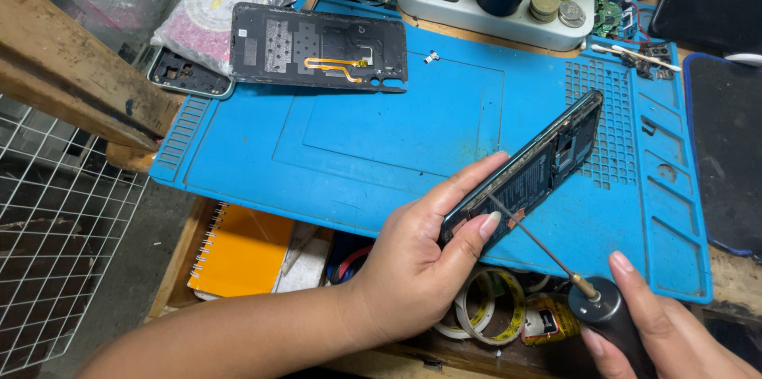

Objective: The person uses a screwdriver to pry and loosen the battery of a disassembled smartphone on a blue work mat. They then apply a liquid from a red bottle to the battery area and continue prying with the screwdriver to separate the battery from the phone chassis.

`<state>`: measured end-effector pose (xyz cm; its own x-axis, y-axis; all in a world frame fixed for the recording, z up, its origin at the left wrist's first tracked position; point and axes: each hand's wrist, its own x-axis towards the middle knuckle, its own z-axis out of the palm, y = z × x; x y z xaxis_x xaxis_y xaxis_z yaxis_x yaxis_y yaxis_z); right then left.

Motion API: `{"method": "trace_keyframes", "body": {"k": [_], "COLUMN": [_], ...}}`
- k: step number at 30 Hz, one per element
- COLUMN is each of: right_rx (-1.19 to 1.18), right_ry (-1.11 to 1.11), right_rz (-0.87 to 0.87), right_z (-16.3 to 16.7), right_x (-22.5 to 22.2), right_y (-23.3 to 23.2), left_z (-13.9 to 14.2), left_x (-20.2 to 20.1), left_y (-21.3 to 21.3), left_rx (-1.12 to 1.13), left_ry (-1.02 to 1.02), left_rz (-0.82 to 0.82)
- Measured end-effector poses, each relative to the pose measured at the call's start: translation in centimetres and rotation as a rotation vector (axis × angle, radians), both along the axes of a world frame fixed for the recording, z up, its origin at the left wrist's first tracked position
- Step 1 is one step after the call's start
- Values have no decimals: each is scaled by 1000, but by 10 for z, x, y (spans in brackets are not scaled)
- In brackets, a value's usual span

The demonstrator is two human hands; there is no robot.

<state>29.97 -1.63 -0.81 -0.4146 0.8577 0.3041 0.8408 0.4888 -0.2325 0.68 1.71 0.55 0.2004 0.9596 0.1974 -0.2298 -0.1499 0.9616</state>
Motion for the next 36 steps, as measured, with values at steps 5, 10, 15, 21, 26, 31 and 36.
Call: {"method": "trace_keyframes", "body": {"k": [5, 10, 15, 21, 26, 31, 36], "right_rx": [14, -32, -15, -43, -19, -83, 290], "right_ry": [-12, 7, -18, 58, 150, 653, 11], "right_rz": [4, -11, -71, -147, -219, -257, -453], "right_z": [0, -2, -8, -9, -4, 3, 8], "right_x": [0, 5, 9, 9, 8, 41, 82], "right_y": [2, 5, -2, 3, -5, 2, 33], "left_z": [-1, -1, 0, -1, -8, -11, 3], "left_x": [0, 1, 0, -1, 0, 2, -4], "left_y": [0, 1, 1, 0, 4, 14, 25], "left_rx": [-26, -26, -8, -27, -41, -245, -268], "left_ry": [-8, -46, 11, 92, -111, -318, -181], "left_rz": [-17, -28, 1, 13, -39, 25, -13]}}
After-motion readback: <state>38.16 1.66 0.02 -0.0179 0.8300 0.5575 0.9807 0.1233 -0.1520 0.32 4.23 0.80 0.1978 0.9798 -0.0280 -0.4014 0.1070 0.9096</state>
